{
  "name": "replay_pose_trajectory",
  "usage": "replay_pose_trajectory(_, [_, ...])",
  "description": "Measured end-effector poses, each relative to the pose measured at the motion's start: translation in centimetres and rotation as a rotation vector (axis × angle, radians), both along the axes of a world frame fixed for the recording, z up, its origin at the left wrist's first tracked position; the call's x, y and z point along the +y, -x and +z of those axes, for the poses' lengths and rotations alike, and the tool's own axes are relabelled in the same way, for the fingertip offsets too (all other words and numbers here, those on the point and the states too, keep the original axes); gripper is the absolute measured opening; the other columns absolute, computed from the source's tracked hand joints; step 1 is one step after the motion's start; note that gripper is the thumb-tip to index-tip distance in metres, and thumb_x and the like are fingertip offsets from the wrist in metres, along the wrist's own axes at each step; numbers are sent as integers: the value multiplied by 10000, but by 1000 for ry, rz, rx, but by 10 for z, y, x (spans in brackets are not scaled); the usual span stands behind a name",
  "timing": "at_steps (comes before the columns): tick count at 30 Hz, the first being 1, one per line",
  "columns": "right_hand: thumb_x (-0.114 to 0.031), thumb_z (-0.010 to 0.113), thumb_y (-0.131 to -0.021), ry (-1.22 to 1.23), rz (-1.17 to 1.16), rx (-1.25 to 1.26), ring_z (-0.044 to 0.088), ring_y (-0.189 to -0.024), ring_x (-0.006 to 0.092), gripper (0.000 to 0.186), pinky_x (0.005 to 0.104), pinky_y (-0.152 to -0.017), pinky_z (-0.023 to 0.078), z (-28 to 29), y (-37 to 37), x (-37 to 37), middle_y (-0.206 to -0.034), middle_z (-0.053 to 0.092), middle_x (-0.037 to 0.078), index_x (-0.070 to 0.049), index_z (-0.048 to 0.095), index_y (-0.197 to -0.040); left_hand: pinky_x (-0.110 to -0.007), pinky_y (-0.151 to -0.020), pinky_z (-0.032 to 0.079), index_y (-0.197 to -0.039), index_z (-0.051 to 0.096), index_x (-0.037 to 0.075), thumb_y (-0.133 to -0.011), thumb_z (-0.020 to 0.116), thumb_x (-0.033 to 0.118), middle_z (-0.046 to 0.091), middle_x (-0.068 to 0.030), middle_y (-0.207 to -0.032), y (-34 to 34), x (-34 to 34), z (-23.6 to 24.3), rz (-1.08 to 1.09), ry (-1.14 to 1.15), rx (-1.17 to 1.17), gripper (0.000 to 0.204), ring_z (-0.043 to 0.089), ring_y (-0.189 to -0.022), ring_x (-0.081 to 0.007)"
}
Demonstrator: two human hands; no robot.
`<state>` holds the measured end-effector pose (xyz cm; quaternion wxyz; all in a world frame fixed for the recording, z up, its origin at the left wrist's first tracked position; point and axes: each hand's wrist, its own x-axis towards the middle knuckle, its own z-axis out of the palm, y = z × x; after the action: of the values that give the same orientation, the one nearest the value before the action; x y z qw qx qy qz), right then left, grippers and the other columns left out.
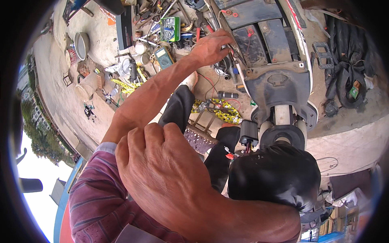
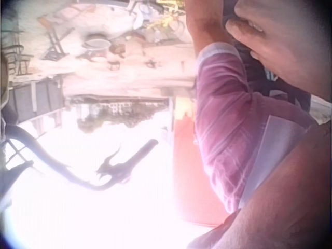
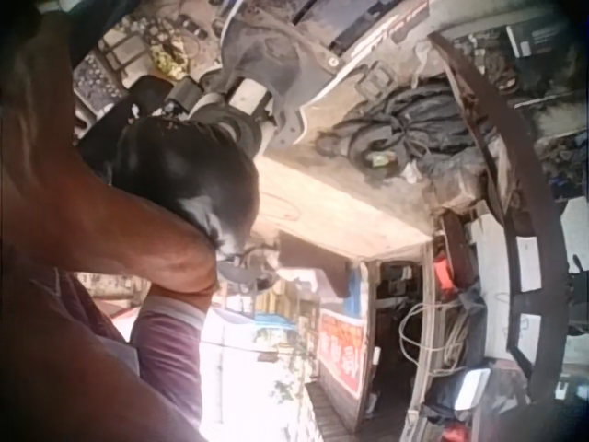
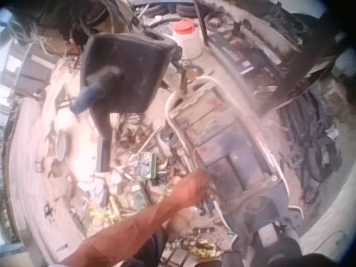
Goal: The person sits on the floor and works on the electrical system of a scooter. They connect wires, use a screwdriver to tighten screws, and insert a key into the ignition.
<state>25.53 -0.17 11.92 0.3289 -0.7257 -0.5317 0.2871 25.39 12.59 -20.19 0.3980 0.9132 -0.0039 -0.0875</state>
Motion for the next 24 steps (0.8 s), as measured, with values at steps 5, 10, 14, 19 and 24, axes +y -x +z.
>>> replay_pose_trajectory(5, [-226, 642, -846, 107, 40, 28, 565, -786, 156, 227, 338, -678, 392, 11, -7, -2, -817, 610, 15, -61, 676, -998, -417, -965, 548, -1147, 722, 120, -880, 691, 202, 633, -78, -1226, -2, -2, 0, -38, -26, 54, 281, 648, -1158, -304])
replay_pose_trajectory(10, [-219, 646, -851, 123, 64, 13, 595, -832, 169, 285, 342, -703, 419, 11, -10, -2, -879, 648, 36, -38, 679, -1069, -446, -875, 574, -1132, 725, 138, -855, 728, 235, 616, -99, -1198, 2, -14, 0, -71, -42, 44, 293, 680, -1066, -325])
replay_pose_trajectory(14, [-218, 651, -856, 116, 95, 46, 607, -861, 179, 327, 347, -725, 434, 11, -12, -1, -921, 663, 47, -30, 679, -1122, -439, -839, 570, -1066, 725, 120, -853, 753, 192, 598, -98, -1112, 3, -24, 3, -68, -115, 29, 226, 676, -994, -332])
replay_pose_trajectory(19, [-209, 663, -849, 117, 87, 76, 612, -871, 188, 336, 352, -730, 437, 11, -11, -1, -912, 656, 49, -35, 681, -1136, -453, -838, 548, -1024, 740, 138, -885, 757, 266, 616, -109, -1052, -4, -27, 10, 101, -4, 63, 191, 668, -983, -346])
replay_pose_trajectory(24, [-204, 662, -852, 79, 48, 116, 615, -881, 197, 345, 353, -722, 439, 8, -8, -1, -911, 653, 58, -26, 680, -1147, -468, -866, 537, -1036, 748, 131, -901, 737, 295, 629, -144, -1046, -7, -30, 15, 273, 119, 99, 213, 656, -998, -376])
